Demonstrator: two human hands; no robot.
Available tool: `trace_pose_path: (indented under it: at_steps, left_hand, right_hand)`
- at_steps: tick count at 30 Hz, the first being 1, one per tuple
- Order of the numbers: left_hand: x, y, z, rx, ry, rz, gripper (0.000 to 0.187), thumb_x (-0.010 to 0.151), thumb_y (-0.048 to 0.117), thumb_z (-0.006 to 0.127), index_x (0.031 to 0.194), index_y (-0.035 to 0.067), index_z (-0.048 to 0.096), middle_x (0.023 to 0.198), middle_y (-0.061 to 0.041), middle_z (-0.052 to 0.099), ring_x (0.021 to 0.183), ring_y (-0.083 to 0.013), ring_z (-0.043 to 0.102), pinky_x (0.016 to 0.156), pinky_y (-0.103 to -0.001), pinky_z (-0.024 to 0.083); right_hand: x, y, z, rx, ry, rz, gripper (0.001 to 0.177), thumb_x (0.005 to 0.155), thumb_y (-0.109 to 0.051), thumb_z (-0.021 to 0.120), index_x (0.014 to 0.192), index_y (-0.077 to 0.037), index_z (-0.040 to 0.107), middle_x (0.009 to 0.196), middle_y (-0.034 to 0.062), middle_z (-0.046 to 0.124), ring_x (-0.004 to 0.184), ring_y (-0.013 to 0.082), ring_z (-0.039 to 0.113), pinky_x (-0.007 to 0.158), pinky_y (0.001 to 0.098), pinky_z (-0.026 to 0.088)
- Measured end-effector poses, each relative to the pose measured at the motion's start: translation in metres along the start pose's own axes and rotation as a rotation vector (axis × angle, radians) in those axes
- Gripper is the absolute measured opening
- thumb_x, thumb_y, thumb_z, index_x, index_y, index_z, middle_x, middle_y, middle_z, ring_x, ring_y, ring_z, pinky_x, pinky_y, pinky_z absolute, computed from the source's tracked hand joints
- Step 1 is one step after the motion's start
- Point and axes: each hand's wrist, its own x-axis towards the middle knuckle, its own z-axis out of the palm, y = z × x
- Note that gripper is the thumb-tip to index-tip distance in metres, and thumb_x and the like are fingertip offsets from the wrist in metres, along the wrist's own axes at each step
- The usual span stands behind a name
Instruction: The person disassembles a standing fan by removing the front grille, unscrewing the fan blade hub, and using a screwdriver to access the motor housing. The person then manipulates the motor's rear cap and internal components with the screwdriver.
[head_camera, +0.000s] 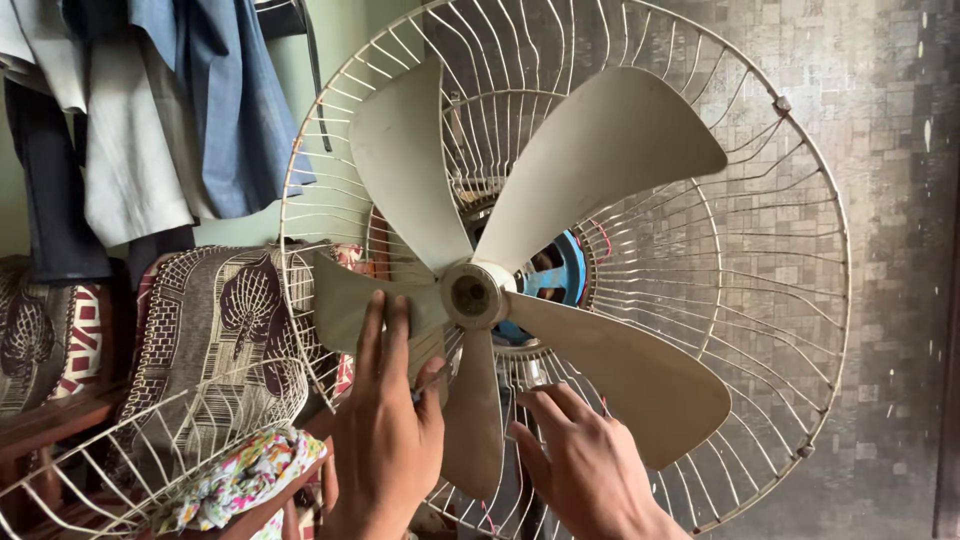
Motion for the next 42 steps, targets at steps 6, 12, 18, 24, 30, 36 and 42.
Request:
trace_pose_path:
  at_steps: [6, 12, 18, 24, 30, 36, 42]
  left_hand:
    - [-0.002, -0.001, 0.002, -0.015, -0.098, -0.118, 0.072, 0.087, 0.016, 0.066, 0.155, 0.009, 0.040, 0.160, -0.019, 0.035, 0.121, -0.0425, 0.060, 0.081, -0.044, 0.060]
    - [-0.001, -0.003, 0.003, 0.015, -0.002, -0.073, 0.058, 0.090, 0.016, 0.066, 0.145, 0.005, 0.049, 0.133, -0.017, 0.054, 0.108, -0.0374, 0.069, 0.075, -0.040, 0.062]
    - [0.008, 0.007, -0.007, 0.084, -0.070, -0.045, 0.060, 0.089, 0.028, 0.072, 0.142, 0.006, 0.054, 0.123, -0.016, 0.054, 0.093, -0.0333, 0.071, 0.060, -0.039, 0.061]
    - [0.013, 0.027, -0.007, 0.106, -0.176, -0.128, 0.067, 0.084, 0.040, 0.074, 0.142, 0.010, 0.058, 0.131, -0.015, 0.052, 0.074, -0.0337, 0.071, 0.053, -0.043, 0.057]
    - [-0.004, 0.049, 0.012, 0.083, -0.088, -0.049, 0.061, 0.086, 0.044, 0.073, 0.129, 0.002, 0.060, 0.135, -0.018, 0.058, 0.084, -0.0381, 0.075, 0.058, -0.042, 0.060]
    - [-0.014, 0.043, 0.027, 0.120, -0.057, -0.112, 0.061, 0.087, 0.032, 0.070, 0.140, 0.004, 0.059, 0.144, -0.017, 0.061, 0.090, -0.0353, 0.075, 0.061, -0.041, 0.061]
    - [-0.003, 0.016, 0.018, 0.093, -0.084, -0.051, 0.058, 0.086, 0.013, 0.069, 0.143, 0.008, 0.056, 0.149, -0.013, 0.055, 0.104, -0.0365, 0.072, 0.077, -0.040, 0.061]
  right_hand:
    - [0.003, -0.002, -0.007, 0.047, 0.007, 0.010, 0.033, 0.086, -0.028, 0.074, 0.116, -0.014, 0.070, 0.109, 0.0075, 0.071, 0.077, 0.0326, 0.073, 0.063, 0.0438, 0.060]
    - [0.004, 0.003, -0.010, 0.018, -0.004, -0.022, 0.046, 0.077, -0.019, 0.074, 0.121, -0.013, 0.064, 0.107, 0.0093, 0.068, 0.074, 0.0348, 0.070, 0.059, 0.0442, 0.058]
    - [0.003, 0.028, -0.006, -0.020, -0.045, -0.040, 0.047, 0.075, -0.015, 0.074, 0.119, -0.011, 0.059, 0.104, 0.0082, 0.065, 0.074, 0.0326, 0.069, 0.060, 0.0430, 0.058]
    - [0.005, 0.072, -0.003, -0.046, 0.052, -0.268, 0.033, 0.072, -0.013, 0.073, 0.101, -0.007, 0.058, 0.089, 0.0084, 0.060, 0.072, 0.0263, 0.067, 0.054, 0.0361, 0.057]
    - [0.006, 0.095, 0.002, -0.045, -0.089, 0.005, 0.035, 0.074, -0.017, 0.079, 0.108, -0.015, 0.070, 0.089, 0.0037, 0.070, 0.063, 0.0212, 0.071, 0.054, 0.0349, 0.057]
    - [0.005, 0.080, -0.007, 0.183, -0.077, -0.030, 0.041, 0.072, -0.016, 0.079, 0.110, -0.010, 0.067, 0.098, 0.0060, 0.074, 0.071, 0.0239, 0.075, 0.060, 0.0357, 0.061]
    - [0.016, 0.043, -0.037, -0.005, -0.152, -0.064, 0.055, 0.073, -0.012, 0.078, 0.122, -0.007, 0.053, 0.101, 0.0140, 0.069, 0.072, 0.0344, 0.070, 0.061, 0.0427, 0.058]
